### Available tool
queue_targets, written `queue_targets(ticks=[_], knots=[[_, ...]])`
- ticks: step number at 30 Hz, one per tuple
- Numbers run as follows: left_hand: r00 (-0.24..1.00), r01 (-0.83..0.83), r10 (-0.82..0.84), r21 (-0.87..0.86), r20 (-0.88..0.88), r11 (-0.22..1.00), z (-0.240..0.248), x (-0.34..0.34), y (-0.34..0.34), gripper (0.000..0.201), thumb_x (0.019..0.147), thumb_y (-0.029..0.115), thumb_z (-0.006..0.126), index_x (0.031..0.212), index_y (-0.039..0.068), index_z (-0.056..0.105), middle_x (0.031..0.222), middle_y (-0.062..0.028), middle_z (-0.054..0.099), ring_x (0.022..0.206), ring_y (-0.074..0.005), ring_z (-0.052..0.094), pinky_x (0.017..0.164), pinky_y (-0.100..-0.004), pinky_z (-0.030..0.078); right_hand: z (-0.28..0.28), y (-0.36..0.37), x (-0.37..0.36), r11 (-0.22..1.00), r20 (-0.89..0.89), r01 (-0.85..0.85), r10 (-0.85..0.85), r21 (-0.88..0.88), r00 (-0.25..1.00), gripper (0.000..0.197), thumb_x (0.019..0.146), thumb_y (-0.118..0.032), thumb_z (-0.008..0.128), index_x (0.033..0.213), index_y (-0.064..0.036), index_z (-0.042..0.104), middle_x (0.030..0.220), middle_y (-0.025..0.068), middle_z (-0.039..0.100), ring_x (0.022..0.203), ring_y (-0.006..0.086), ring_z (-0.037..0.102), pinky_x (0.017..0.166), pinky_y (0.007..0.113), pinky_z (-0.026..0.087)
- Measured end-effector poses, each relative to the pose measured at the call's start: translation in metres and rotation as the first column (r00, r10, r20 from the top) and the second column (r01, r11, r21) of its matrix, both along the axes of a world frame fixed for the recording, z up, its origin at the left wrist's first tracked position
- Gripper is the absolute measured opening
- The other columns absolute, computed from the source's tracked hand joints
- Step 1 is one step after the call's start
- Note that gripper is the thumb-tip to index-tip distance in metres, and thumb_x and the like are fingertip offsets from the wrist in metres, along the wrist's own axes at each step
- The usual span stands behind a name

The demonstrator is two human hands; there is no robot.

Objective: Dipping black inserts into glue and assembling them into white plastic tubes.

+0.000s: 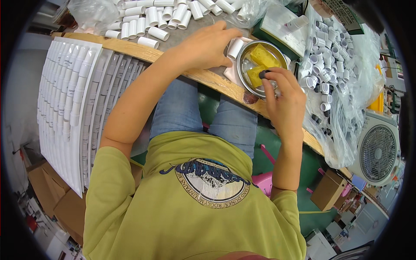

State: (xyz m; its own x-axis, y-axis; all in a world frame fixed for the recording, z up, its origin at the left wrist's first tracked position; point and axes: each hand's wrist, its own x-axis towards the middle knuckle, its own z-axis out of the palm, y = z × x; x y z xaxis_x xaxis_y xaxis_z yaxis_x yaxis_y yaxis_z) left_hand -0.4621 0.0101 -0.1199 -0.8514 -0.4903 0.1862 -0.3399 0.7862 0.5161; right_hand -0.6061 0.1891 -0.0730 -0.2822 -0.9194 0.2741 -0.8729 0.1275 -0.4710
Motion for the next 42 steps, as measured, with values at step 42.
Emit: queue_targets(ticks=[42], knots=[[0.911,0.253,0.168,0.833,-0.376,0.492,0.053,-0.012,0.052,0.027,0.084,0.006,0.068,0.101,0.002,0.048,0.082,-0.0058,0.064,0.063,-0.0056,0.055,0.055,-0.0214,0.044,0.002,-0.009,-0.014,0.932,0.348,-0.14,0.26,-0.334,0.901,0.04,0.094,-0.014,0.051,0.128,0.0038,0.046,0.111,0.0112,0.053,0.099,0.0186,0.052,0.087,0.03,0.042]])
